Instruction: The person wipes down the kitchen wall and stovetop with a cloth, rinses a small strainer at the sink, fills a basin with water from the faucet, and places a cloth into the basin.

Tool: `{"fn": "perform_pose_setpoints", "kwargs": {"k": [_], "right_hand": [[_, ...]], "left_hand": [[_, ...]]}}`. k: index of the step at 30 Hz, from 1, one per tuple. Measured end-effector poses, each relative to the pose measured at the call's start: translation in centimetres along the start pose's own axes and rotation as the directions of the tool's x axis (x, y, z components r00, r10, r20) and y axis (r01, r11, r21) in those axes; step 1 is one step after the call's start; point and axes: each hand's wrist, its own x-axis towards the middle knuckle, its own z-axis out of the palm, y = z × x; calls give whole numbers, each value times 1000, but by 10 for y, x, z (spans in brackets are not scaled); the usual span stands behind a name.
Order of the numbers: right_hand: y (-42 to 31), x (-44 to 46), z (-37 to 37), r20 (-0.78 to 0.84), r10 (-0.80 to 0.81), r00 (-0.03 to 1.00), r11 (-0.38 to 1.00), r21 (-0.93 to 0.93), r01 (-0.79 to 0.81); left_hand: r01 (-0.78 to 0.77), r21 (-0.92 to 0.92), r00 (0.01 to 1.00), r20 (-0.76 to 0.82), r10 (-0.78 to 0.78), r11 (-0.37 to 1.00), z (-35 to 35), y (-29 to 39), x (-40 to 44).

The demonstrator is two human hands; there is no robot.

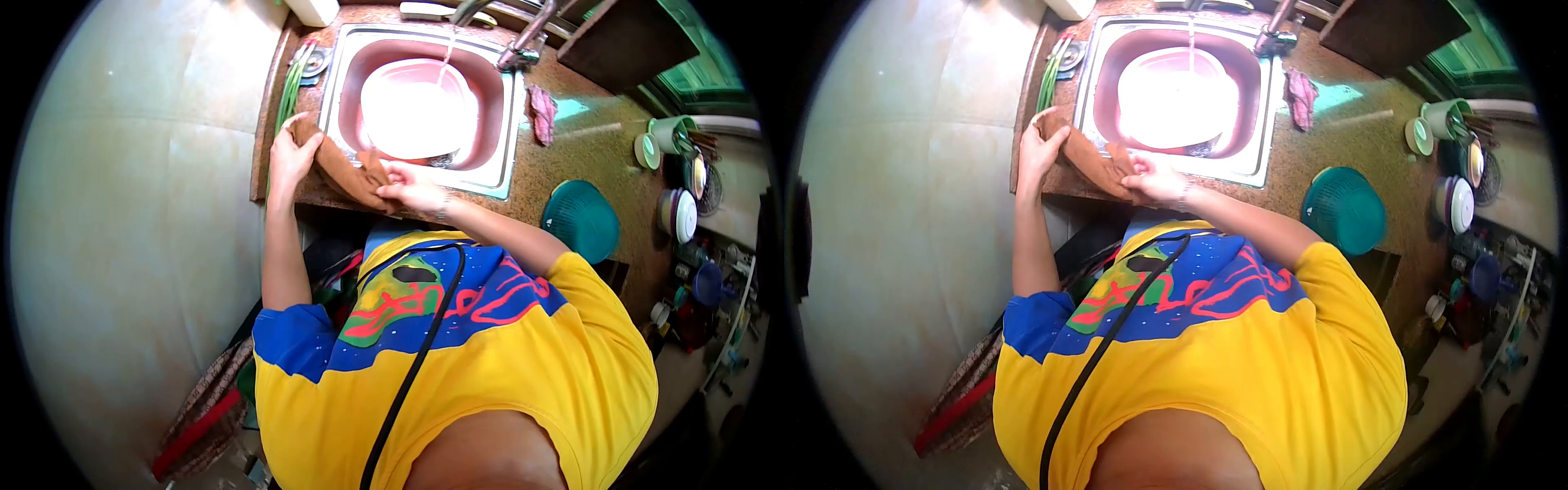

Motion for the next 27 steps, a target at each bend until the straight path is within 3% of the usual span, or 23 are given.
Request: {"fn": "perform_pose_setpoints", "kwargs": {"k": [2,3,5,7,8,11,15,18,21,23,25,27], "right_hand": [[38,18,6,-10,-9,1000,934,-358,5],[48,18,7,-23,-14,1000,827,-561,-1],[68,11,4,18,-291,956,786,-565,250],[69,1,-5,109,-418,902,652,-655,382],[70,-5,-11,123,-369,921,631,-695,345],[63,-33,-33,111,-351,930,559,-772,303],[63,-80,-83,43,-319,947,513,-832,210],[65,-120,-121,-49,-293,955,497,-861,108],[67,-146,-158,-177,-170,969,426,-900,-90],[52,-147,-185,-248,-121,961,309,-930,-202],[26,-139,-206,-323,-353,878,342,-918,-201],[-1,-124,-209,-454,-519,724,413,-875,-252]], "left_hand": [[40,302,998,-54,-25,953,17,-32,-9],[70,456,997,-62,-47,887,28,-47,-19],[74,586,994,25,-110,807,52,-90,-44],[-75,483,991,-63,119,872,68,-80,-74],[-117,492,984,-62,169,863,74,-69,-85],[-72,429,984,-118,135,900,100,-54,-104],[-239,257,971,68,230,936,145,-34,-121],[-401,70,890,264,371,913,186,-25,-119],[-309,29,847,464,261,950,226,0,-116],[-313,-45,851,429,301,949,240,38,-110],[-319,-117,852,400,339,940,253,62,-104],[-397,-125,866,276,416,909,267,74,-98]]}}
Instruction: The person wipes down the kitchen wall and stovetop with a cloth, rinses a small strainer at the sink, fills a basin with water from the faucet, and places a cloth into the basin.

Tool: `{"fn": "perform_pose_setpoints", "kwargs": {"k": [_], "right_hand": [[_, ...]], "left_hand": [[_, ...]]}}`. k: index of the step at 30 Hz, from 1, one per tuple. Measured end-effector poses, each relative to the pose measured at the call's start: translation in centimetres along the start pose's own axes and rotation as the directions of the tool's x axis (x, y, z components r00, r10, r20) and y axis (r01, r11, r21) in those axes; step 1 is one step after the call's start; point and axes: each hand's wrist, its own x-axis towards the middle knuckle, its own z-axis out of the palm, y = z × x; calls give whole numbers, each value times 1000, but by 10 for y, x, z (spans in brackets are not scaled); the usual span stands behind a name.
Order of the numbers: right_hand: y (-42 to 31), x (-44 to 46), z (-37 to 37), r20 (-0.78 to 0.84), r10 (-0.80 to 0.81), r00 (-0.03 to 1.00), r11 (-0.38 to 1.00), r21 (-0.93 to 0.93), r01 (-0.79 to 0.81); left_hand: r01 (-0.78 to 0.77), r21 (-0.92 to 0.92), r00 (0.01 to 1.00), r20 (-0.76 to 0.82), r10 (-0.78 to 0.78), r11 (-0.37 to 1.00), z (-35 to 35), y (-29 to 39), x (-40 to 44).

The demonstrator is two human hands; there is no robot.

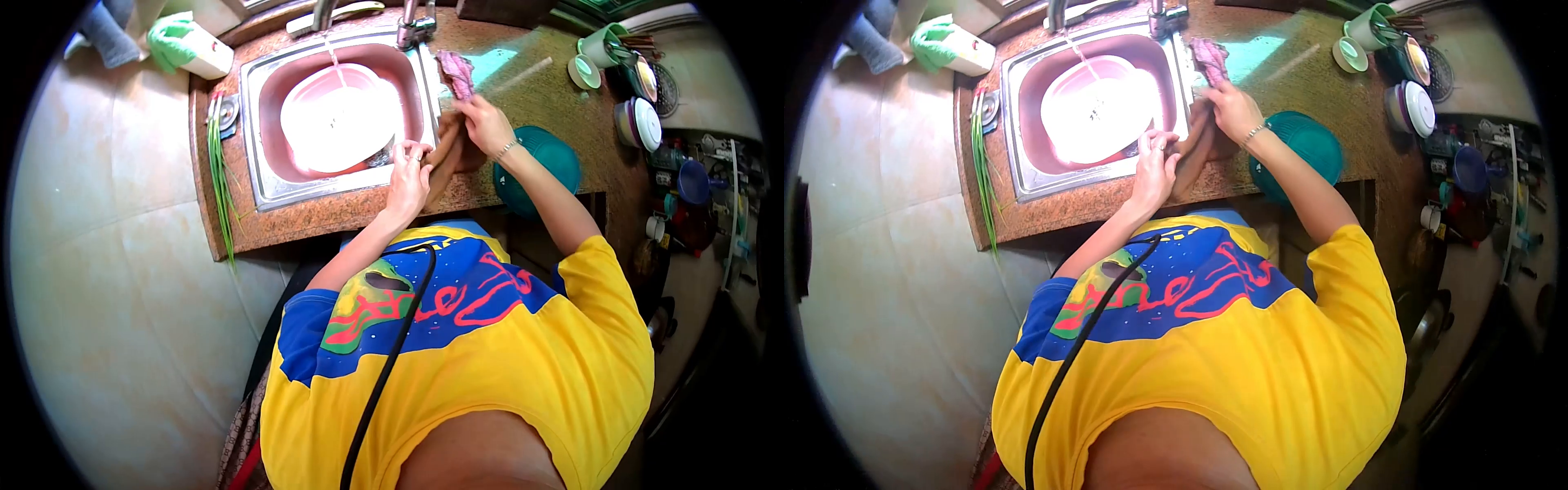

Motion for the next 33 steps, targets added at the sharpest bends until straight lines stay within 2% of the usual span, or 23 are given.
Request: {"fn": "perform_pose_setpoints", "kwargs": {"k": [2,4,6,7,8,9,10,12,14,17,18,19,21,23,26,28,30,31,33], "right_hand": [[3,18,14,-179,-157,971,987,15,162],[28,21,60,-101,-250,963,968,-5,251],[22,2,73,-67,-292,954,950,-133,281],[16,-7,77,1,-230,973,956,-188,226],[12,-18,80,-5,-226,974,956,-193,221],[5,-28,80,21,-207,978,961,-181,207],[0,-36,80,45,-190,981,966,-172,195],[-10,-49,80,66,-162,985,975,-141,170],[-15,-59,78,53,-151,987,988,-29,153],[-22,-70,71,73,-106,992,991,86,99],[-22,-72,69,112,-42,993,983,182,21],[-21,-71,66,156,14,988,960,275,-57],[-13,-65,53,120,38,992,947,312,-74],[-11,-55,31,66,170,983,909,374,-182],[8,-44,18,-126,268,955,916,341,-212],[19,-39,12,-119,335,935,909,300,-288],[28,-34,10,-60,288,956,946,171,-275],[30,-32,11,-170,196,966,980,4,-198],[35,-14,9,-215,205,955,978,5,-209]], "left_hand": [[21,-53,999,48,-18,998,9,0,2],[218,-18,965,156,-213,976,33,-32,-3],[252,30,948,194,-253,967,44,-50,-6],[183,101,952,231,-202,978,40,-43,-7],[115,169,951,266,-158,979,36,-39,-8],[167,84,956,230,-182,982,45,-53,-10],[171,88,957,222,-187,981,39,-48,-10],[-104,274,953,302,17,956,25,-42,-8],[-47,284,956,291,-39,958,21,-46,-6],[122,151,926,339,-167,981,6,-48,-7],[162,126,912,359,-197,979,0,-48,-9],[155,140,910,365,-197,978,-4,-47,-12],[190,159,891,387,-238,969,-12,-43,-16],[203,131,889,390,-239,970,-17,-42,-19],[196,27,906,378,-192,980,-15,-38,-12],[382,47,785,511,-350,923,-21,-5,4],[356,34,765,564,-312,934,-10,-7,8],[292,36,774,579,-258,956,-7,-6,8],[198,77,777,596,-204,977,-4,-4,8]]}}
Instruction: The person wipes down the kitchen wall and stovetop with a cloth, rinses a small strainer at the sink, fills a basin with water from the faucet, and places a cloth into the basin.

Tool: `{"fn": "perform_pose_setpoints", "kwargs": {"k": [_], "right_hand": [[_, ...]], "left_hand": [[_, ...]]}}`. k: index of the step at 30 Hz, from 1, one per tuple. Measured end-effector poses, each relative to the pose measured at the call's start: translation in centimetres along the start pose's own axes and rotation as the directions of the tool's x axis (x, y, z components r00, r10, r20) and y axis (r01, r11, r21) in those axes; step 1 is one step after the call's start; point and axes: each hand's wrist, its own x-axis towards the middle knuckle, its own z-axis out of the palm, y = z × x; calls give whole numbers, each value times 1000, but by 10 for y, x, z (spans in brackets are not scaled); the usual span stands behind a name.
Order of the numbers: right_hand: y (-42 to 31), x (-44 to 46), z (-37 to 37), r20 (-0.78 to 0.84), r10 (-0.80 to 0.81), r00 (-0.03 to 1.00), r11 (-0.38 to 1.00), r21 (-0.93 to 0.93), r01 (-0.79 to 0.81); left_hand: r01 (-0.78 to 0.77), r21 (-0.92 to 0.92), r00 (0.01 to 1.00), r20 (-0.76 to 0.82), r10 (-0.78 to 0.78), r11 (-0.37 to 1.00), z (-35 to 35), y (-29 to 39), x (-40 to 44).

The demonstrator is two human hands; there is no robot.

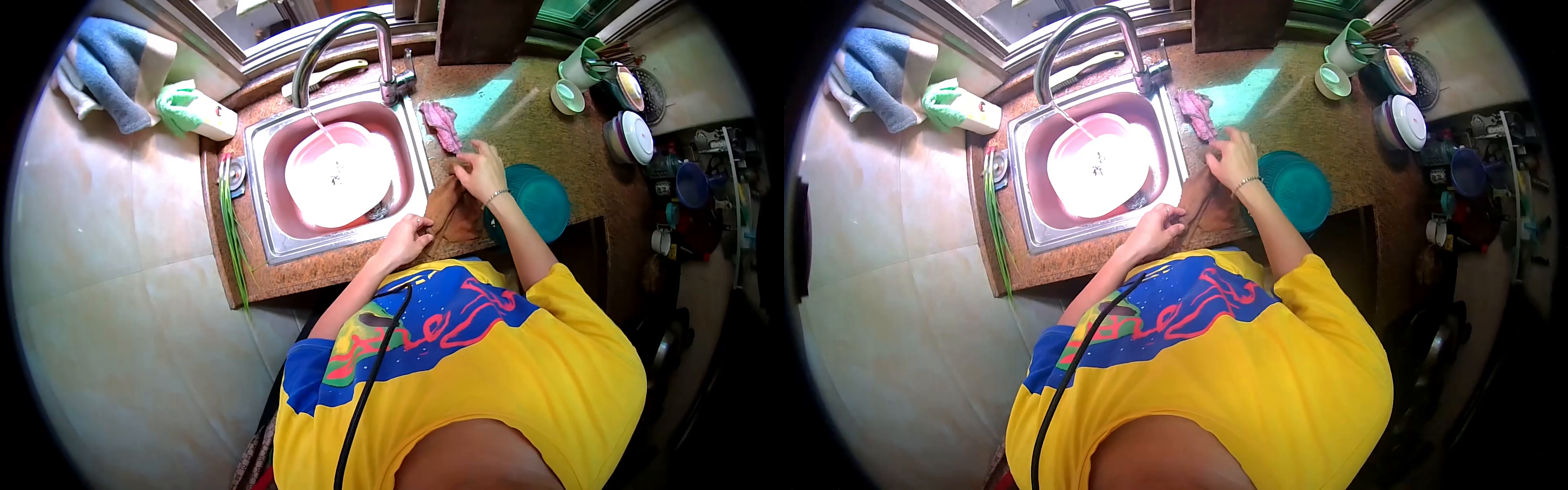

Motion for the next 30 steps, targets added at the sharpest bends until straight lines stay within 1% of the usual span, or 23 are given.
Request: {"fn": "perform_pose_setpoints", "kwargs": {"k": [3,5,7,9,10,11,12,13,15,16,17,18,19,20,21,22,23,25,26,27,28,29,30], "right_hand": [[9,35,25,-27,43,999,998,45,-42],[5,53,47,-187,14,982,993,117,8],[6,65,69,-157,18,987,994,110,-1],[6,64,79,-123,25,992,995,97,-13],[5,57,80,-89,-28,996,997,68,34],[5,53,79,-58,-83,995,996,36,86],[3,42,77,-99,-159,982,987,2,160],[2,33,75,-118,-203,972,979,3,205],[0,16,70,-66,-232,970,969,65,237],[-1,9,65,-65,-252,966,964,70,256],[-4,4,59,60,-263,963,955,155,251],[-13,-1,54,187,-282,941,943,237,235],[-28,-6,49,189,-310,932,933,250,260],[-45,-13,43,217,-372,903,874,410,261],[-61,-20,38,240,-432,869,795,557,241],[-80,-26,36,265,-421,867,746,645,166],[-99,-31,36,294,-409,864,690,720,81],[-121,-32,34,330,-449,830,690,718,88],[-125,-33,41,368,-420,829,609,792,-43],[-126,-33,49,408,-395,823,513,841,-171],[-122,-30,54,422,-371,827,594,792,-138],[-120,-23,52,479,-325,815,645,743,-179],[-114,-15,55,534,-241,810,641,715,-280]], "left_hand": [[5,9,1000,-4,-4,1000,-2,6,-4],[20,-22,1000,-14,-20,1000,0,1,-6],[44,-56,999,-26,-45,997,1,-5,-9],[58,-22,996,-61,-59,998,2,-8,-11],[110,-50,991,-65,-113,993,1,-7,-12],[106,-51,992,-62,-109,993,2,-9,-13],[145,-74,985,-78,-151,987,2,-11,-11],[184,-99,976,-95,-194,978,2,-11,-11],[178,-94,976,-114,-188,980,0,-13,-10],[106,-63,968,-223,-118,992,-1,-13,-11],[45,-23,942,-333,-50,999,-3,-13,-12],[-24,95,893,-446,64,995,-6,-13,-14],[-75,225,823,-536,187,972,-9,-12,-14],[-55,250,814,-550,188,967,-19,-2,-18],[-35,273,807,-560,188,961,-29,11,-24],[-42,316,767,-598,233,948,-34,14,-27],[-29,312,759,-611,224,949,-38,8,-29],[-108,147,818,-549,171,983,-50,-17,-37],[-66,147,796,-589,141,987,-55,-30,-43],[-86,35,783,-615,89,996,-62,-40,-54],[-25,-13,779,-627,11,1000,-71,-45,-67],[75,93,719,-695,11,993,-79,-52,-82],[109,98,663,-748,1,989,-90,-59,-98]]}}
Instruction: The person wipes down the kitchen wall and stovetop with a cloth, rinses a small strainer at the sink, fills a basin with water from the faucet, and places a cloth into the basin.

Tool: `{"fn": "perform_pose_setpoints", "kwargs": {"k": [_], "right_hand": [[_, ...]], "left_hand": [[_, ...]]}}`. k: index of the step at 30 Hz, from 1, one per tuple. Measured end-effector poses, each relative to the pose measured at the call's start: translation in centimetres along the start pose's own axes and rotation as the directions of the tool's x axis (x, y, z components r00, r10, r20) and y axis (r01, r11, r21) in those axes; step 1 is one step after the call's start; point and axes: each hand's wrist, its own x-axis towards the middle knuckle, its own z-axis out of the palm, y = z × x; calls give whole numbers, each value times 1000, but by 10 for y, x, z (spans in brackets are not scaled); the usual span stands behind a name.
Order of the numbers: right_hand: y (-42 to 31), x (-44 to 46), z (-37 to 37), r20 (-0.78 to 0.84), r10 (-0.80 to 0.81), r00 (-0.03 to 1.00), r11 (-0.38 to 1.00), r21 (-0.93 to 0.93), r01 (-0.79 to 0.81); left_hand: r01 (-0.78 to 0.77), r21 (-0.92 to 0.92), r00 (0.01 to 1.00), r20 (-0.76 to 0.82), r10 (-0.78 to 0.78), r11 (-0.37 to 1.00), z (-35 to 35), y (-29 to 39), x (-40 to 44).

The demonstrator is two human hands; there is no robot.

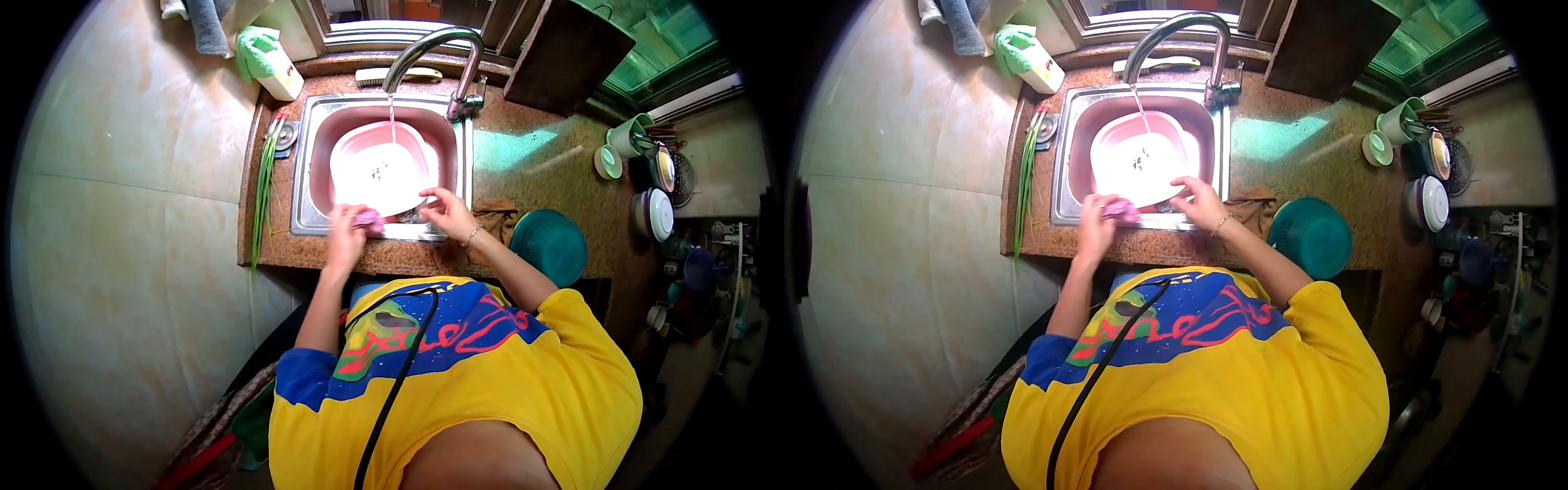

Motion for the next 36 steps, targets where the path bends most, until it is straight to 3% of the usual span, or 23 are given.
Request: {"fn": "perform_pose_setpoints", "kwargs": {"k": [1,3,5,6,7,12,13,15,17,19,20,22,24,26,30,31,32,33,34,35,36], "right_hand": [[4,7,-7,-34,97,995,994,45,-95],[18,26,-25,-221,20,975,993,-106,-44],[22,43,-49,-275,39,961,982,-168,-89],[27,54,-62,-292,37,956,977,-191,-96],[34,66,-73,-307,33,951,972,-213,-102],[53,129,-121,-525,-136,840,918,-385,-92],[47,137,-128,-560,-158,813,903,-415,-111],[34,153,-140,-644,-119,756,897,-396,-196],[22,169,-154,-708,-135,693,855,-436,-279],[11,183,-166,-747,-202,633,819,-484,-310],[15,197,-173,-752,-248,611,811,-506,-294],[12,216,-182,-763,-186,619,809,-477,-345],[8,228,-186,-750,-147,645,792,-480,-377],[0,233,-185,-739,-121,663,749,-506,-427],[-8,230,-179,-729,-131,672,706,-544,-453],[-6,229,-176,-728,-128,674,704,-545,-455],[-5,228,-176,-736,-154,659,720,-540,-435],[-2,228,-175,-745,-178,643,736,-535,-416],[5,230,-177,-755,-188,628,738,-531,-417],[5,231,-179,-756,-187,627,737,-530,-419],[5,231,-179,-747,-192,637,725,-545,-421]], "left_hand": [[-2,64,998,-70,6,998,-23,-1,-1],[56,148,954,-300,-9,987,-49,-36,-6],[154,277,897,-442,-17,948,-79,-57,-13],[252,420,879,-476,-25,872,-90,-55,-15],[234,487,895,-447,10,842,-97,-80,-19],[479,498,861,-428,-276,723,-97,-154,-29],[476,498,863,-424,-276,725,-98,-138,-25],[648,543,757,-536,-374,534,-95,-104,-16],[652,536,738,-611,-286,536,-83,-95,-9],[414,584,798,-602,30,698,-73,-80,-2],[164,560,842,-508,181,812,-69,-81,5],[50,308,920,-385,77,950,-44,-62,17],[26,189,976,-218,16,982,-21,-55,30],[79,90,977,-204,-59,993,5,-66,44],[175,147,980,-120,-158,974,39,-85,76],[295,-26,955,27,-294,955,44,-76,89],[424,-178,900,192,-391,888,51,-65,104],[580,-454,815,324,-481,677,58,-55,118],[675,-642,722,476,-503,362,66,-46,133],[676,-642,721,477,-502,362,77,-43,148],[677,-726,652,516,-555,121,89,-44,161]]}}
